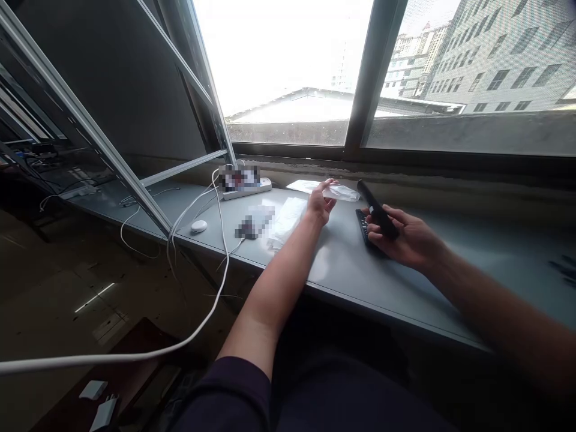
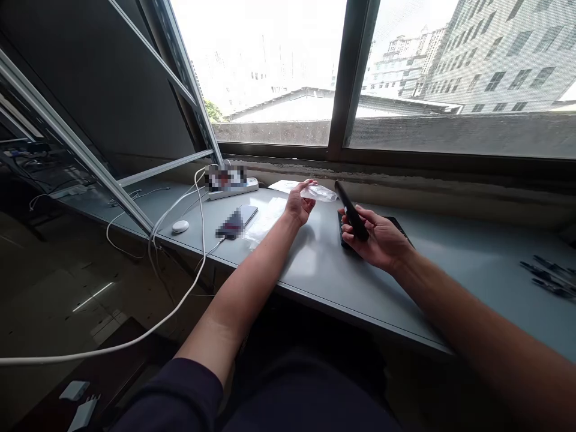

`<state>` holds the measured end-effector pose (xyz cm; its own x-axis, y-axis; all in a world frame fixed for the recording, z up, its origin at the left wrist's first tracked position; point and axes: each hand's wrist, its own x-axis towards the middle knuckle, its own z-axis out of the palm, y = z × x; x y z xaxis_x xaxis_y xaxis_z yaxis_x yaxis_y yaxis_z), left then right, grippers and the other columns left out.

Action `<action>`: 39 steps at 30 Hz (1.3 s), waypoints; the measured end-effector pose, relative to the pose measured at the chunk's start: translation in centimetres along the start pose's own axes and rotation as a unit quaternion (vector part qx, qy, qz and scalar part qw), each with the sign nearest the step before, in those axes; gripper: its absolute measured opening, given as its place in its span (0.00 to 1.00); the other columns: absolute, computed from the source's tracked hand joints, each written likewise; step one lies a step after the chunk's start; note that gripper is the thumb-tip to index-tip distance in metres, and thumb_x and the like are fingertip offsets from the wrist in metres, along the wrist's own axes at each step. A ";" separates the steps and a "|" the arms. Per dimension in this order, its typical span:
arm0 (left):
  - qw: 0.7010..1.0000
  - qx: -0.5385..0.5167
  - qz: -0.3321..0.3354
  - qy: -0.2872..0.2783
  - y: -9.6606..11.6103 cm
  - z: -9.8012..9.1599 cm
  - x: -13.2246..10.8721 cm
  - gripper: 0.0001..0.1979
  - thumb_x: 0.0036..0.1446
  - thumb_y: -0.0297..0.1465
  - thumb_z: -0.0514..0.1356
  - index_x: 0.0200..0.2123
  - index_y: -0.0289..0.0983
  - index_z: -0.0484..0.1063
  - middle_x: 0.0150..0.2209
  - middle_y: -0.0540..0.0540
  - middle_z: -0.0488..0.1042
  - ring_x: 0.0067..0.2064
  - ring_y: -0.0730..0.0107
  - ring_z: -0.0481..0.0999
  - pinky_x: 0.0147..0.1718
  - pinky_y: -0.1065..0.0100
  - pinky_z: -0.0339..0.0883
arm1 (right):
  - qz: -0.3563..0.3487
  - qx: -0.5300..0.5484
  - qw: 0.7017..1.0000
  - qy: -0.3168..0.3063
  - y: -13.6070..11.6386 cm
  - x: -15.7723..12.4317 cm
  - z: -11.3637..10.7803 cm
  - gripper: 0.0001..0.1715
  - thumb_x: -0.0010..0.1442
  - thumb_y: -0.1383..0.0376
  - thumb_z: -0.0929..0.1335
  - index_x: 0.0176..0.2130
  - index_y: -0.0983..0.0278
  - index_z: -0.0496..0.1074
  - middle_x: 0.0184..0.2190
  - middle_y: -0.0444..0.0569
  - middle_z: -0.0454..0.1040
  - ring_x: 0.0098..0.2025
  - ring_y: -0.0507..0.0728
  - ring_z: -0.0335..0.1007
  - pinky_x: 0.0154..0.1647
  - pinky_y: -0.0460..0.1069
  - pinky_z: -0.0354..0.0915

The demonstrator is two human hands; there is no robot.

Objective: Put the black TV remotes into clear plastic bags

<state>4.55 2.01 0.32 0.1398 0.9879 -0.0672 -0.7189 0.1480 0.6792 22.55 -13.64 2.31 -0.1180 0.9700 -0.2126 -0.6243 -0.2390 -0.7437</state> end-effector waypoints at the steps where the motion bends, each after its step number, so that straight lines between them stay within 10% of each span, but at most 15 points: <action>1: 1.000 -0.003 -0.001 0.001 0.0 0.1 0.0 0.05 0.67 0.31 0.69 0.45 0.38 0.84 0.51 0.44 0.86 0.35 0.77 0.78 0.29 0.78 0.67 | -0.003 -0.008 1.000 0.009 0.1 0.1 -0.2 0.06 0.70 0.68 0.73 0.47 0.59 0.80 0.38 0.51 0.79 0.32 0.56 0.75 0.30 0.48 0.82; 10: 1.000 -0.007 -0.008 0.015 0.2 0.1 -0.3 0.08 0.66 0.32 0.70 0.48 0.40 0.85 0.52 0.45 0.86 0.41 0.73 0.82 0.35 0.76 0.72 | -0.183 -0.239 0.954 -0.003 1.1 0.4 -0.7 0.22 0.54 0.61 0.85 0.46 0.54 0.80 0.47 0.47 0.86 0.56 0.66 0.86 0.60 0.63 0.84; 17: 1.000 0.011 -0.005 -0.001 0.1 0.1 -0.2 0.06 0.69 0.33 0.69 0.45 0.39 0.85 0.53 0.45 0.86 0.38 0.76 0.80 0.32 0.77 0.69 | -0.520 -0.503 0.689 -0.037 1.3 -0.7 -0.3 0.07 0.67 0.65 0.78 0.46 0.52 0.84 0.53 0.52 0.85 0.66 0.72 0.81 0.74 0.71 0.72; 20: 1.000 0.010 -0.005 -0.003 0.1 0.2 -0.3 0.05 0.69 0.32 0.67 0.44 0.38 0.84 0.53 0.45 0.86 0.37 0.77 0.80 0.31 0.78 0.69 | -0.557 -0.532 0.636 -0.043 1.2 -0.6 -0.5 0.13 0.69 0.70 0.74 0.48 0.52 0.84 0.54 0.51 0.86 0.67 0.71 0.80 0.73 0.71 0.72; 24: 1.000 0.008 -0.008 0.000 0.3 0.4 -0.5 0.06 0.71 0.33 0.66 0.45 0.38 0.84 0.52 0.45 0.86 0.36 0.77 0.80 0.31 0.78 0.69 | -0.517 -0.548 0.657 -0.016 1.4 -0.4 -1.0 0.10 0.69 0.62 0.77 0.50 0.53 0.84 0.52 0.51 0.87 0.60 0.71 0.84 0.69 0.69 0.75; 32: 0.998 -0.065 0.002 0.015 0.7 0.3 -0.8 0.19 0.79 0.42 0.57 0.52 0.38 0.84 0.46 0.42 0.86 0.34 0.73 0.81 0.27 0.76 0.70 | -0.335 -0.426 0.838 0.060 1.4 -0.7 -0.4 0.23 0.70 0.45 0.77 0.56 0.54 0.84 0.38 0.46 0.85 0.35 0.61 0.82 0.39 0.56 0.82; 39: 0.994 -0.098 0.036 0.045 1.4 0.3 -0.9 0.20 0.77 0.44 0.59 0.52 0.36 0.84 0.51 0.40 0.86 0.40 0.69 0.85 0.31 0.75 0.72 | -0.289 -0.405 0.865 0.071 1.3 -0.9 -0.1 0.24 0.68 0.46 0.79 0.56 0.55 0.83 0.27 0.44 0.79 0.25 0.58 0.72 0.22 0.51 0.69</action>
<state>3.60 1.27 1.54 0.0282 0.9950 -0.0955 -0.8448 0.0748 0.5298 21.91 -14.81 1.52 0.1659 0.9363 0.3097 0.2043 0.2746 -0.9396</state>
